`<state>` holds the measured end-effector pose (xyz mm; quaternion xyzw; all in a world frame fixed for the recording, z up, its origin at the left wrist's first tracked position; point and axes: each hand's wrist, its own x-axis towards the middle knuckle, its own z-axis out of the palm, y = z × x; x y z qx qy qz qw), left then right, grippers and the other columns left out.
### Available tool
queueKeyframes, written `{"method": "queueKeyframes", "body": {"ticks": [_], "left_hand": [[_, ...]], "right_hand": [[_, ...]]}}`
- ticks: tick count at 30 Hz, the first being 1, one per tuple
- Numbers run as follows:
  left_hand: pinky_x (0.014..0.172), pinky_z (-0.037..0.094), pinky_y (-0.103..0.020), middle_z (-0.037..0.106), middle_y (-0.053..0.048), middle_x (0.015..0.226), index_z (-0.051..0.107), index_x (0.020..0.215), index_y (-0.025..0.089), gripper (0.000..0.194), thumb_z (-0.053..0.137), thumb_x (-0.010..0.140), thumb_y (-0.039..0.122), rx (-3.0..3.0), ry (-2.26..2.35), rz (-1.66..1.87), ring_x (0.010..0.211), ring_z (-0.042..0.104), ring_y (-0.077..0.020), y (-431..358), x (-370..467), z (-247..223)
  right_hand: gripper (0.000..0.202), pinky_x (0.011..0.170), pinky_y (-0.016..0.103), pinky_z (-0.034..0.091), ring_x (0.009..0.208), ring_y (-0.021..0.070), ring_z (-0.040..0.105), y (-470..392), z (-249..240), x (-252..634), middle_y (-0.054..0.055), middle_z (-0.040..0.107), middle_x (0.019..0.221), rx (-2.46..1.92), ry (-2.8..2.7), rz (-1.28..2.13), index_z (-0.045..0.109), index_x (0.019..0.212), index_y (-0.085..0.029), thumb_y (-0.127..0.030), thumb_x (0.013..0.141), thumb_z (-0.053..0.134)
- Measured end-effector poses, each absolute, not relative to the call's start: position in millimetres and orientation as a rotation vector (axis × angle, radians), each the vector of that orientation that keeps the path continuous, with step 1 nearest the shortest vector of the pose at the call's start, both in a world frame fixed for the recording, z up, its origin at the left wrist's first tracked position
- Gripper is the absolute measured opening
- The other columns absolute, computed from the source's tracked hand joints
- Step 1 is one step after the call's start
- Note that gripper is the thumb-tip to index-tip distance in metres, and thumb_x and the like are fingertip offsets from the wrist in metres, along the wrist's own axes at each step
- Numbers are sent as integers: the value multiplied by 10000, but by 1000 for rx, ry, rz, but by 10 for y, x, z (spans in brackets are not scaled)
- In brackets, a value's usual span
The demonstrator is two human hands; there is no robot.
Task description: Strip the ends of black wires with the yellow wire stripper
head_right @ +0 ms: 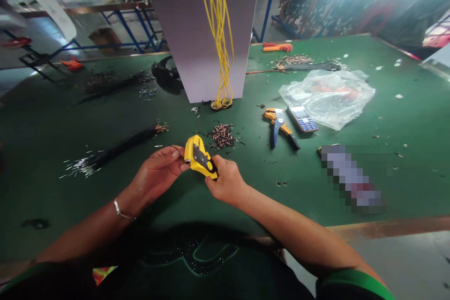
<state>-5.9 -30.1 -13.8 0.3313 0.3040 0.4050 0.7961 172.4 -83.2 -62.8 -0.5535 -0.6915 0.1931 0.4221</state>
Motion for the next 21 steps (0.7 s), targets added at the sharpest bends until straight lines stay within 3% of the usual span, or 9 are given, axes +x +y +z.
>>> {"method": "queueKeyframes", "body": {"ticks": [6, 13, 21], "left_hand": [[799, 555, -312, 725, -59, 796, 740, 773, 141, 45, 738, 746, 177, 765, 639, 877, 792, 679, -162, -300, -60, -115], [944, 483, -375, 740, -68, 863, 747, 838, 169, 87, 717, 775, 221, 933, 669, 967, 885, 675, -187, -358, -40, -34], [818, 481, -324, 683, -36, 705, 733, 885, 175, 136, 660, 833, 277, 988, 571, 949, 735, 633, -149, -395, -7, -12]], "right_hand": [[108, 520, 255, 348, 487, 121, 404, -829, -639, 1712, -37, 463, 551, -1440, -1662, 568, 411, 706, -227, -232, 651, 504], [76, 530, 247, 385, 539, 123, 468, -805, -651, 1661, -21, 518, 593, -1469, -1448, 918, 492, 697, -201, -268, 691, 528], [86, 432, 222, 344, 445, 94, 416, -824, -647, 1570, -53, 489, 530, -1333, -1268, 1209, 529, 731, -196, -215, 647, 529]]}}
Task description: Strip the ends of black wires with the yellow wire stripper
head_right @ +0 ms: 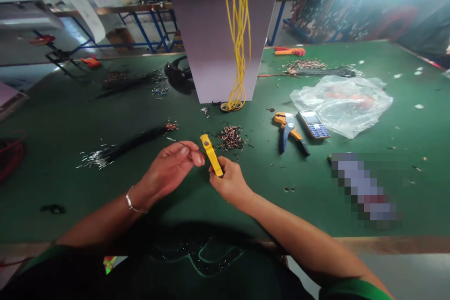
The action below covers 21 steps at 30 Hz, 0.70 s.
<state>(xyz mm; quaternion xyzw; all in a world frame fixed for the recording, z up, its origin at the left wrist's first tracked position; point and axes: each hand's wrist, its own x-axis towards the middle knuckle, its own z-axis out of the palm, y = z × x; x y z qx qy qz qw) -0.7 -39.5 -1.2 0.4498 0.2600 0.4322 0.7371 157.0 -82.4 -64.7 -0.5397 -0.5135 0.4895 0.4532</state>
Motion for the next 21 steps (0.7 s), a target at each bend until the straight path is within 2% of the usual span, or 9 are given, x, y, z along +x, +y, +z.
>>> {"method": "queueKeyframes", "body": {"ticks": [6, 10, 21], "left_hand": [[755, 474, -334, 546, 14, 541, 712, 843, 159, 116, 635, 840, 246, 935, 590, 970, 584, 541, -117, -372, 18, -57], [613, 440, -295, 455, 43, 468, 698, 763, 152, 114, 639, 822, 229, 903, 619, 986, 470, 430, -82, -352, 43, -83], [492, 331, -261, 412, 39, 463, 686, 668, 148, 110, 663, 764, 195, 917, 678, 1020, 453, 360, -66, -371, 37, -105]], "right_hand": [[124, 354, 218, 331, 335, 82, 397, -855, -647, 1517, -92, 458, 451, -1260, -1105, 1424, 498, 736, -206, -210, 620, 540], [138, 312, 205, 320, 289, 70, 370, -879, -608, 1464, -113, 436, 408, -1247, -1024, 1543, 483, 711, -207, -211, 583, 536], [156, 307, 199, 335, 272, 66, 372, -893, -637, 1445, -125, 440, 364, -1238, -1022, 1645, 486, 721, -203, -191, 569, 516]]}}
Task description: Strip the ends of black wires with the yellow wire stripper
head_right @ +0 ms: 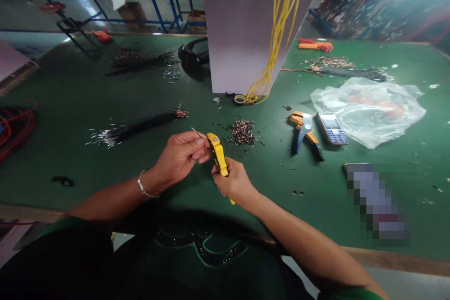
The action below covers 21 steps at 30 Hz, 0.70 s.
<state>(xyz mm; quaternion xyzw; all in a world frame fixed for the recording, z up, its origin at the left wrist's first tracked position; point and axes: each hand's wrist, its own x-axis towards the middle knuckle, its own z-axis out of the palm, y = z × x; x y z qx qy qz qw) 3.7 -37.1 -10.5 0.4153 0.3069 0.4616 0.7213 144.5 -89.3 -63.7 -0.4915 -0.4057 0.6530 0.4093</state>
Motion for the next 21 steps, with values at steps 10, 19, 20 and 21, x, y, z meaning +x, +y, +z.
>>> {"method": "queueKeyframes", "body": {"ticks": [10, 19, 20, 21], "left_hand": [[450, 304, -237, 442, 32, 483, 675, 626, 125, 107, 684, 720, 176, 916, 723, 1042, 441, 367, -49, -366, 27, -92], [416, 235, -215, 365, 68, 419, 640, 628, 121, 133, 694, 710, 211, 916, 851, 954, 383, 315, -32, -382, 15, -170], [414, 223, -214, 359, 69, 413, 636, 623, 119, 143, 693, 712, 215, 906, 864, 926, 379, 310, -32, -387, 18, -179], [416, 221, -214, 360, 68, 413, 634, 621, 118, 149, 691, 717, 217, 896, 863, 910, 381, 309, -33, -388, 21, -182]], "right_hand": [[162, 332, 203, 327, 301, 64, 383, -915, -673, 1438, -120, 447, 414, -1242, -1066, 1609, 498, 742, -199, -169, 583, 517], [121, 361, 210, 319, 349, 65, 400, -869, -643, 1510, -85, 471, 467, -1302, -1175, 1462, 523, 715, -192, -178, 599, 554], [121, 364, 211, 321, 351, 65, 401, -861, -622, 1528, -84, 473, 466, -1294, -1169, 1451, 526, 715, -192, -176, 600, 560], [122, 366, 214, 326, 349, 66, 399, -855, -601, 1545, -86, 470, 459, -1282, -1150, 1454, 526, 716, -192, -175, 601, 564]]}}
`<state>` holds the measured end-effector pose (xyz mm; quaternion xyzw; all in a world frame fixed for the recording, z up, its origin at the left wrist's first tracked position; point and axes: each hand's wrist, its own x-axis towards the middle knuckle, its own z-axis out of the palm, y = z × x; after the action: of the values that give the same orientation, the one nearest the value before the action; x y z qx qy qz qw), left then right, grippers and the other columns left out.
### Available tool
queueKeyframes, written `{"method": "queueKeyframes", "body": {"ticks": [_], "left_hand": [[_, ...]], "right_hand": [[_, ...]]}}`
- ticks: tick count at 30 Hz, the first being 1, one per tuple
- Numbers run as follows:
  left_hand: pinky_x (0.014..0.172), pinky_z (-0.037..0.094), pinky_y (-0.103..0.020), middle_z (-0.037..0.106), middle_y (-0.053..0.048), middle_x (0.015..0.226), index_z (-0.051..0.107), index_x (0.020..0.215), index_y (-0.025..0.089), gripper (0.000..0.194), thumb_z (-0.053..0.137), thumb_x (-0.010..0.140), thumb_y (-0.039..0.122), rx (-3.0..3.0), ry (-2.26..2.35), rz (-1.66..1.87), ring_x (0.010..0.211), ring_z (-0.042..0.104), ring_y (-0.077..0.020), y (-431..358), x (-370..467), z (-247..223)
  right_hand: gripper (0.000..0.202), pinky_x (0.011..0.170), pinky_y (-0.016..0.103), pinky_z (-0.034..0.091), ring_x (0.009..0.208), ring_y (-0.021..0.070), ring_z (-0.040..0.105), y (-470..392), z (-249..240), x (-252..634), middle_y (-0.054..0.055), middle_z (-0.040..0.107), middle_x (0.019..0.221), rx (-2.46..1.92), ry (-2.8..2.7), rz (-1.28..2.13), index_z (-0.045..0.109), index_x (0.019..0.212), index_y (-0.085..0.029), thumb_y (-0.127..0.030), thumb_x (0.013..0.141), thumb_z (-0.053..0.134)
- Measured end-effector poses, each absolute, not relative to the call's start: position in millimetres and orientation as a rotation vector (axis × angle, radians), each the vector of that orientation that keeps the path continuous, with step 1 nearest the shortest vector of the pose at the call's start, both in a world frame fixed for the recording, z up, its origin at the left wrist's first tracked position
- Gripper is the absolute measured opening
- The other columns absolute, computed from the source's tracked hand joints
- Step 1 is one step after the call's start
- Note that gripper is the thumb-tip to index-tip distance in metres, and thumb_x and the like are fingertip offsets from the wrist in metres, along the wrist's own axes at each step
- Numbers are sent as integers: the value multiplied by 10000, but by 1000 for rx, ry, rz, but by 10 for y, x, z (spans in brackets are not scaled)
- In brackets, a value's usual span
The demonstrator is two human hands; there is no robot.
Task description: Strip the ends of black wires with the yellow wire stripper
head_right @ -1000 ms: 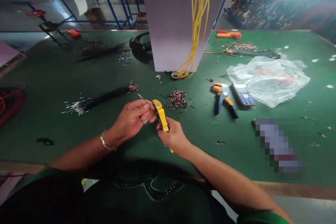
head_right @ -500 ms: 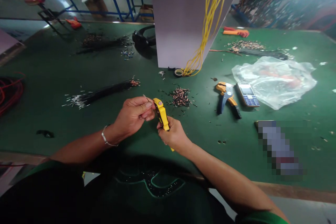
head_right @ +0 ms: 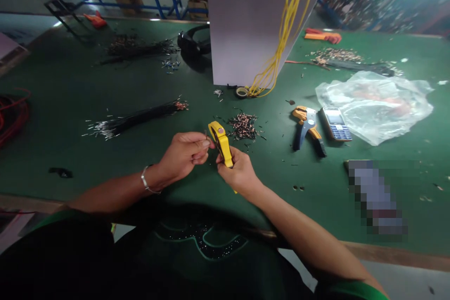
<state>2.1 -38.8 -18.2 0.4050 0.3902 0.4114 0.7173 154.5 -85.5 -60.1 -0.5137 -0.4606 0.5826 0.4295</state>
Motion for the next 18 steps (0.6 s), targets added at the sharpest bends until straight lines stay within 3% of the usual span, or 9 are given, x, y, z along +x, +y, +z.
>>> {"method": "queueKeyframes", "body": {"ticks": [6, 12, 18], "left_hand": [[441, 241, -204, 367, 62, 445, 650, 693, 118, 102, 652, 771, 183, 892, 799, 1002, 415, 303, -36, -297, -12, -78], [451, 260, -195, 375, 53, 450, 648, 716, 118, 108, 612, 810, 156, 835, 762, 1013, 426, 309, -42, -242, -66, -50], [450, 266, -190, 372, 53, 450, 638, 710, 103, 144, 587, 834, 153, 774, 698, 897, 416, 279, -36, -313, -5, -94]], "right_hand": [[150, 368, 236, 351, 320, 83, 406, -807, -623, 1603, -98, 464, 402, -1163, -987, 1588, 513, 733, -194, -156, 608, 587], [222, 441, 277, 423, 410, 103, 489, -744, -746, 1625, -60, 540, 537, -985, -871, 1654, 556, 790, -172, -131, 587, 639], [276, 593, 339, 481, 571, 156, 583, -735, -609, 1628, 2, 628, 675, -861, -852, 1694, 596, 900, -159, -218, 665, 727]]}}
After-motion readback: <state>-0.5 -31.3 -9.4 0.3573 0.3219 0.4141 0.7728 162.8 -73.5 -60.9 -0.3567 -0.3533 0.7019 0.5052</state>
